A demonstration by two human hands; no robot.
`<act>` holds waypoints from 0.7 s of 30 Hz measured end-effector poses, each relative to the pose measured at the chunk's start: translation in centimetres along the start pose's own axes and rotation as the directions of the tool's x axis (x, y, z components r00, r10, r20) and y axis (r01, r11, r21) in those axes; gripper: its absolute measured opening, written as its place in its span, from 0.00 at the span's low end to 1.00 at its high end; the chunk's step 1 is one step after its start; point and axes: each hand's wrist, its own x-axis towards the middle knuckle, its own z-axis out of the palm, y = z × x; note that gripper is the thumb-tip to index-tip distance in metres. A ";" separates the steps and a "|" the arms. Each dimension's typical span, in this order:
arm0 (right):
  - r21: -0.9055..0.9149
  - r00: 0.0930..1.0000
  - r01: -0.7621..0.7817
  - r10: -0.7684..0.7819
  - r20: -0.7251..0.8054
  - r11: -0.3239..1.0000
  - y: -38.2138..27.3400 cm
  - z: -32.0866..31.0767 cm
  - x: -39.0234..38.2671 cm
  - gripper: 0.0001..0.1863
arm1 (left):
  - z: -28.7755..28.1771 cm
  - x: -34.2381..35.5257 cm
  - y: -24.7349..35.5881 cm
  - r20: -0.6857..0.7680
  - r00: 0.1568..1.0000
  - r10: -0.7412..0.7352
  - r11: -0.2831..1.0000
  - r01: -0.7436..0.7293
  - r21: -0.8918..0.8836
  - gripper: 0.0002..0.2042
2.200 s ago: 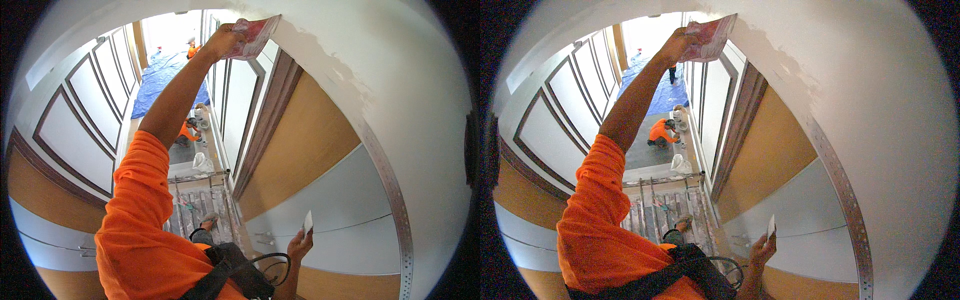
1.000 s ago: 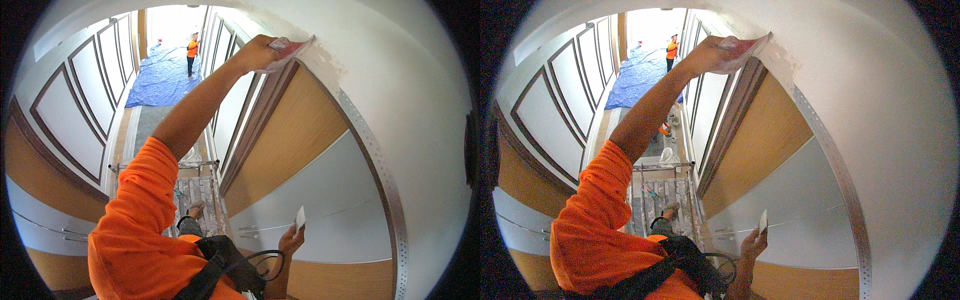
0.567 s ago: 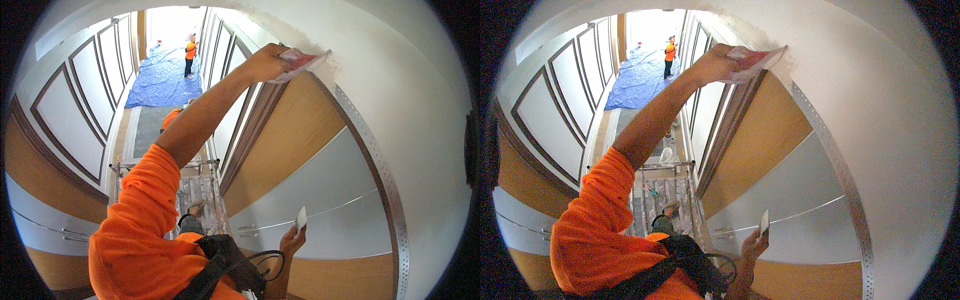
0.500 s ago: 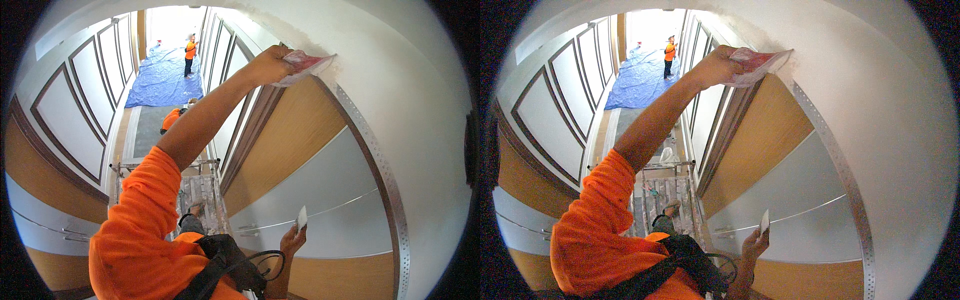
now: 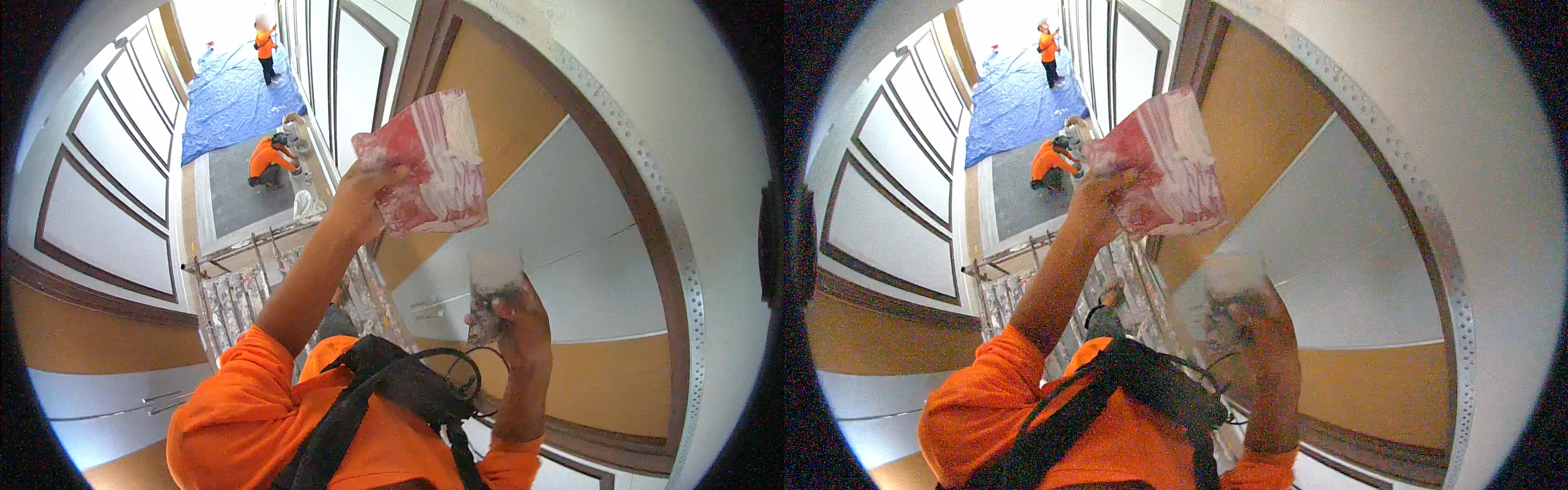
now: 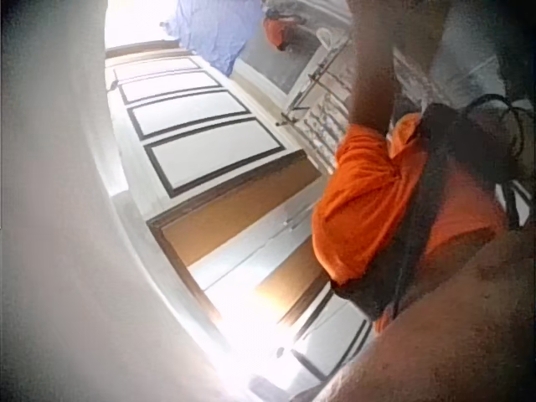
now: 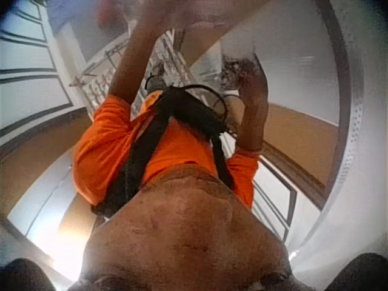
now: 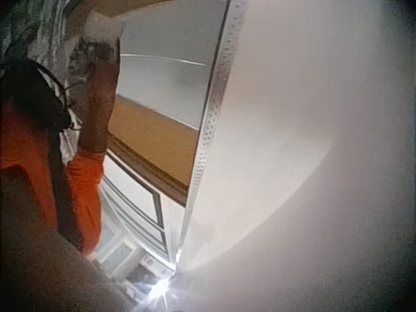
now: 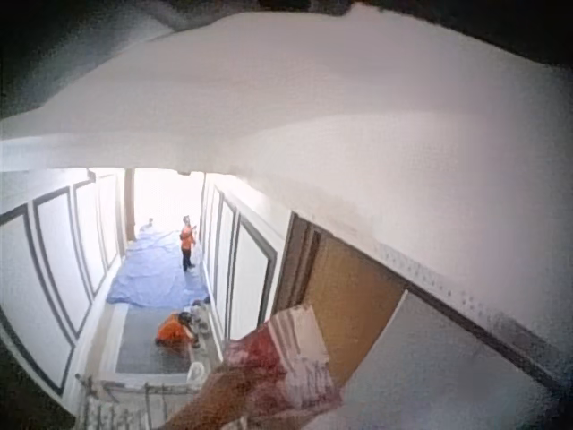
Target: The person applies plaster to the corner of a ceiling and wall using a plastering plate and a putty knife.
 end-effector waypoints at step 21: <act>0.208 0.947 -0.112 0.041 0.319 0.972 0.0 8.5 8.6 0.30 | -5.7 -1.1 9.0 0.778 0.624 0.077 0.418 -0.728 0.543 0.15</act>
